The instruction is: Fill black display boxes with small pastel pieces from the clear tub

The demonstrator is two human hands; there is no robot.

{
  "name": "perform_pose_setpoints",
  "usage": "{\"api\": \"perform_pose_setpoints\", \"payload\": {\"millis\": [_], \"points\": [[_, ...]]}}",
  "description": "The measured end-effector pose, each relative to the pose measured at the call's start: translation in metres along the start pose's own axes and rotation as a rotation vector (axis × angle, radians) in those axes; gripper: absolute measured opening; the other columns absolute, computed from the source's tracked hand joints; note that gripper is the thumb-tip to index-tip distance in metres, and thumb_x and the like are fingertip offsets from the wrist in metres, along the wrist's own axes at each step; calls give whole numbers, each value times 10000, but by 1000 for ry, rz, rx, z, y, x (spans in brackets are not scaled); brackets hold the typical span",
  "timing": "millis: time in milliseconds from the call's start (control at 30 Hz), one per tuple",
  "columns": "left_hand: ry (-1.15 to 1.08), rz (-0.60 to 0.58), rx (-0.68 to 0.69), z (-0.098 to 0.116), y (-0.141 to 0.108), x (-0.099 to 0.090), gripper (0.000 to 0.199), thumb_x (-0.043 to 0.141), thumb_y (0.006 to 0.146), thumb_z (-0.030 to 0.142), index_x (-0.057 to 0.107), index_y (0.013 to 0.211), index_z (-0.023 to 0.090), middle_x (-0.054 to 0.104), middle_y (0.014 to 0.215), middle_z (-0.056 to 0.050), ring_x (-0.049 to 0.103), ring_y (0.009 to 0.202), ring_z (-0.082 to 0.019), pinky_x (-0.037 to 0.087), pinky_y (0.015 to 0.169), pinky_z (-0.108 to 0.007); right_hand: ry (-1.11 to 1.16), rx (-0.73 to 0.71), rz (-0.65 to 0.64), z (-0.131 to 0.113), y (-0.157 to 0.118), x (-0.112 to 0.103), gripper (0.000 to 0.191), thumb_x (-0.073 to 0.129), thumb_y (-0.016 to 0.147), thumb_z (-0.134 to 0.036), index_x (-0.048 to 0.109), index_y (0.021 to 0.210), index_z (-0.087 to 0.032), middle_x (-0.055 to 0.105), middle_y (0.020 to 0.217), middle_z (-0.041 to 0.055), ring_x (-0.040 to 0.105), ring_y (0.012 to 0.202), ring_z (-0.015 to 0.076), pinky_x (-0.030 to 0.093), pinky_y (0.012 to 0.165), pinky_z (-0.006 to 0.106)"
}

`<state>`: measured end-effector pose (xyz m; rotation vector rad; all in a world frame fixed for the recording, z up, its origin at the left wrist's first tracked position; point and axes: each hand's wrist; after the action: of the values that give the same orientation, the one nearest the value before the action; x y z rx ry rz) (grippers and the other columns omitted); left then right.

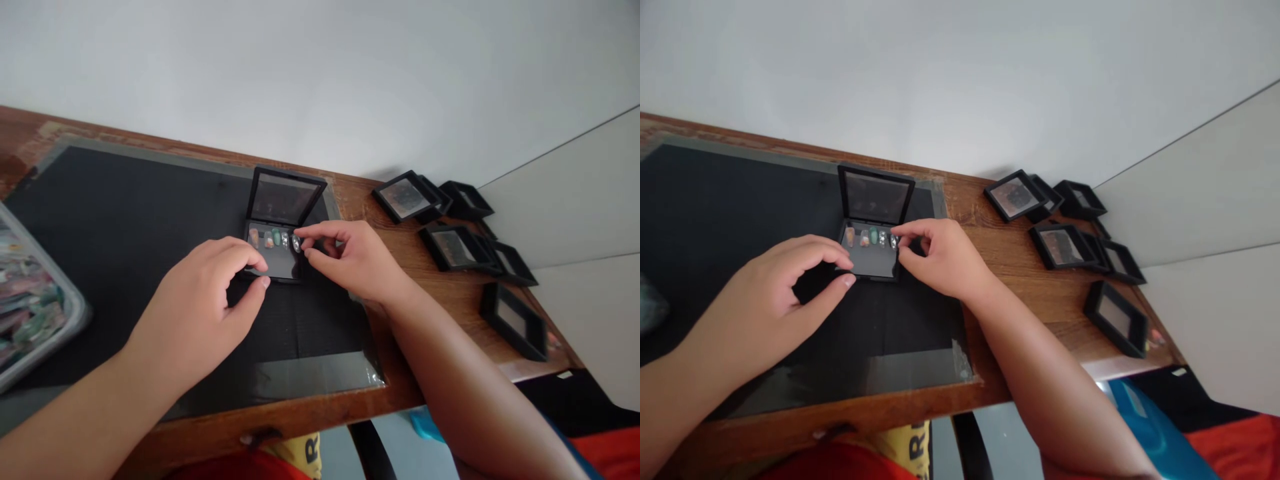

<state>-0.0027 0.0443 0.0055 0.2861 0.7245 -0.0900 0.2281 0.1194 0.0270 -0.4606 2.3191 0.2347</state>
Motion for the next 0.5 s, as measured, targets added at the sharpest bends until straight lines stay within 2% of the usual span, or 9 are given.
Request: {"api": "perform_pose_setpoints", "payload": {"millis": [233,500], "points": [[12,-25,17,0,0,0,100,595,948,260,678,1003,259,752,1074,-33,678,1025,-257,569,898,-434,-85,-7,36,4,2,3,288,752,861,-320,847,1082,-161,750,789,29,465,581,98,376,577,267],[54,2,164,5,-1,-4,110,564,965,214,654,1025,235,747,1133,-54,684,1109,-257,561,965,-449,-119,-21,34,8,5,3,336,776,878,-408,846,1098,-163,704,741,16,495,613,113,373,618,277]]}}
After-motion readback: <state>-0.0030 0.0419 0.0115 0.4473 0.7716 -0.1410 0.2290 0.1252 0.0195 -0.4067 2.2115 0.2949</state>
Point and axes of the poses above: each hand's wrist, its own y-axis towards the middle knuckle, its own x-axis out of the palm, z = x × y
